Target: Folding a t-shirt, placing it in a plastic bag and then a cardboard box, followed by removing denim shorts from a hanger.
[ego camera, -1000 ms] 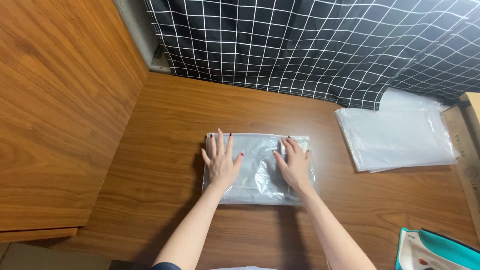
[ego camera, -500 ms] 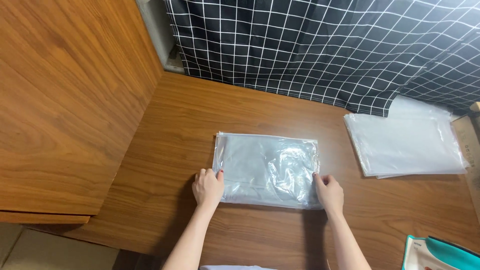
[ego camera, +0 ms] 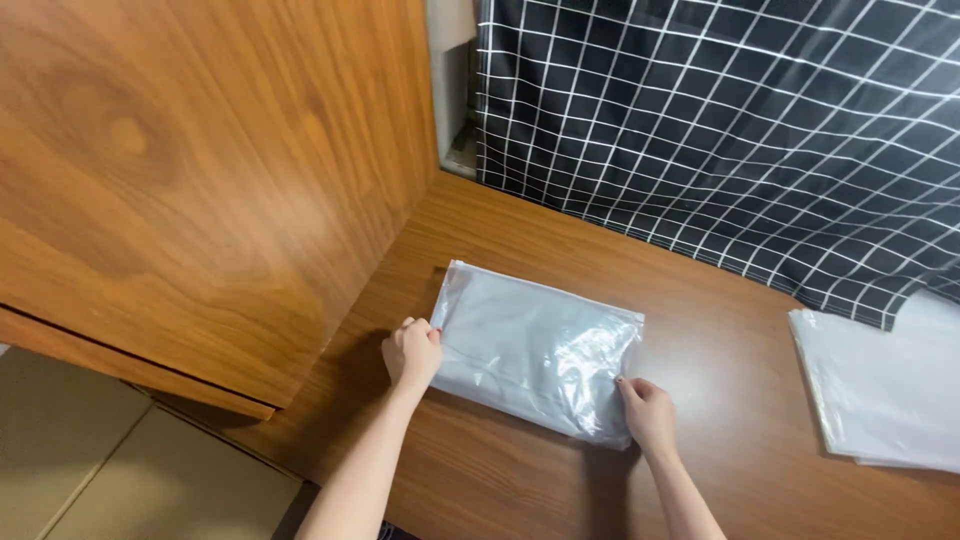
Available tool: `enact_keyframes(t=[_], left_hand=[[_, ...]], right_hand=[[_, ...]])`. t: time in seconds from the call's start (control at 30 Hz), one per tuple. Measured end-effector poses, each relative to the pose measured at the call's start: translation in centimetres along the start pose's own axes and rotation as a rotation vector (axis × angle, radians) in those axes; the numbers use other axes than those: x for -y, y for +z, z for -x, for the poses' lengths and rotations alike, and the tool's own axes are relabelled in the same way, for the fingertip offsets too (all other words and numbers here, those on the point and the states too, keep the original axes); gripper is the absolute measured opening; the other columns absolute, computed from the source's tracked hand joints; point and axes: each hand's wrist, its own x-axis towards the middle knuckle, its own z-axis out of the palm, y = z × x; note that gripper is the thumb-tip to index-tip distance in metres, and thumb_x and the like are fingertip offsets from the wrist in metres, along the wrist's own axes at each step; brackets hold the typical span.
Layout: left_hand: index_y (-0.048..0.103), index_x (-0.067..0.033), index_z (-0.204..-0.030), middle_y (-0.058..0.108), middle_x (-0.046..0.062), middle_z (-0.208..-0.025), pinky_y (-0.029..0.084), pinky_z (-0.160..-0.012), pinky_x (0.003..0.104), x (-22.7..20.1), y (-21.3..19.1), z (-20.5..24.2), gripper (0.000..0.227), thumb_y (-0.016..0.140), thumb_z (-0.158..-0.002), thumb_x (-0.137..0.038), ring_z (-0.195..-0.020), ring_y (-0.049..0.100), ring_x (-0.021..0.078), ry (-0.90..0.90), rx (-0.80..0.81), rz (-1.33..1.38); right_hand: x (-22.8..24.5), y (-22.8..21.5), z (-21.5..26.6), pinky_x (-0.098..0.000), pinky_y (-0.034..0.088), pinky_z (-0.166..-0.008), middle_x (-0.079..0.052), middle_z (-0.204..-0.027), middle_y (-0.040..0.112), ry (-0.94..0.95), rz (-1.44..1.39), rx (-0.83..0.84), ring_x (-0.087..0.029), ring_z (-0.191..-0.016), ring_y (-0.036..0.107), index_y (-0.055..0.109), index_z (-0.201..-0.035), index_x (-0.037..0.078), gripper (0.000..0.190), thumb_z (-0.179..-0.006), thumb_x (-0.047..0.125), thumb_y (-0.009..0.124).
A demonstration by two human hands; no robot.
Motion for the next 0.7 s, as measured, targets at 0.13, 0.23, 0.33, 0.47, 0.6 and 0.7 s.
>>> enact_keyframes(t=[0.13, 0.23, 0.33, 0.47, 0.6, 0.7], left_hand=[[0.068, -0.0126, -0.077, 0.060, 0.006, -0.087, 0.046, -0.067, 0.046, 3.8, -1.7, -6.2, 0.010, 0.062, -0.082, -0.019, -0.077, 0.061, 0.0319, -0.041, -0.128, -0.121], [0.061, -0.0096, -0.092, 0.053, 0.010, -0.101, 0.047, -0.071, 0.043, 2.4, -4.8, -6.6, 0.016, 0.062, -0.077, -0.015, -0.094, 0.054, 0.0302, -0.015, -0.316, -0.278], [0.048, -0.0082, -0.122, 0.047, 0.012, -0.131, 0.040, -0.088, 0.050, 0.5, -6.0, -3.7, 0.063, 0.072, -0.069, -0.033, -0.117, 0.048, 0.0275, 0.110, -0.345, -0.334], [0.041, -0.0088, -0.135, 0.026, 0.015, -0.151, 0.018, -0.105, 0.064, 1.3, -4.0, -0.2, 0.067, 0.060, -0.078, -0.039, -0.138, 0.027, 0.0275, 0.177, -0.260, -0.288], [0.040, -0.0075, -0.136, 0.022, 0.014, -0.153, 0.016, -0.104, 0.064, 2.0, -3.3, 2.3, 0.061, 0.049, -0.088, -0.043, -0.141, 0.021, 0.0264, 0.215, -0.199, -0.203], [0.039, -0.0067, -0.136, 0.024, 0.013, -0.152, 0.015, -0.105, 0.065, 2.4, -4.6, 4.5, 0.059, 0.044, -0.092, -0.045, -0.140, 0.022, 0.0280, 0.196, -0.184, -0.141]], right_hand=[[5.2, 5.1, -0.8, -0.0318, 0.036, -0.059, -0.002, -0.056, 0.050, -0.060, 0.004, 0.082, -0.017, -0.059, 0.046, 0.055, -0.060, 0.010, 0.039, -0.087, 0.039, 0.055], [9.3, 6.3, 0.7, -0.0321, 0.037, -0.062, -0.005, -0.065, 0.060, -0.051, 0.011, 0.125, -0.020, -0.065, 0.053, 0.063, -0.068, 0.007, 0.038, -0.089, 0.037, 0.053], [9.5, 6.5, 1.4, -0.0311, 0.037, -0.062, -0.003, -0.063, 0.060, -0.105, 0.026, 0.069, -0.019, -0.063, 0.052, 0.058, -0.066, 0.008, 0.037, -0.090, 0.035, 0.052], [9.5, 6.5, 3.1, -0.0395, 0.044, -0.083, -0.009, -0.108, 0.052, -0.170, -0.047, -0.079, -0.022, -0.104, 0.052, 0.046, -0.122, 0.007, 0.049, -0.084, 0.035, 0.060], [9.4, 7.9, 5.1, -0.0498, 0.033, -0.098, -0.016, -0.140, 0.039, -0.638, 0.261, -0.323, -0.033, -0.131, 0.033, 0.038, -0.137, 0.011, 0.061, -0.086, 0.042, 0.053], [8.9, 9.2, 6.3, -0.0555, 0.027, -0.097, -0.007, -0.150, 0.031, -0.642, 0.395, -0.283, -0.028, -0.141, 0.022, 0.036, -0.140, 0.022, 0.061, -0.087, 0.049, 0.048]])
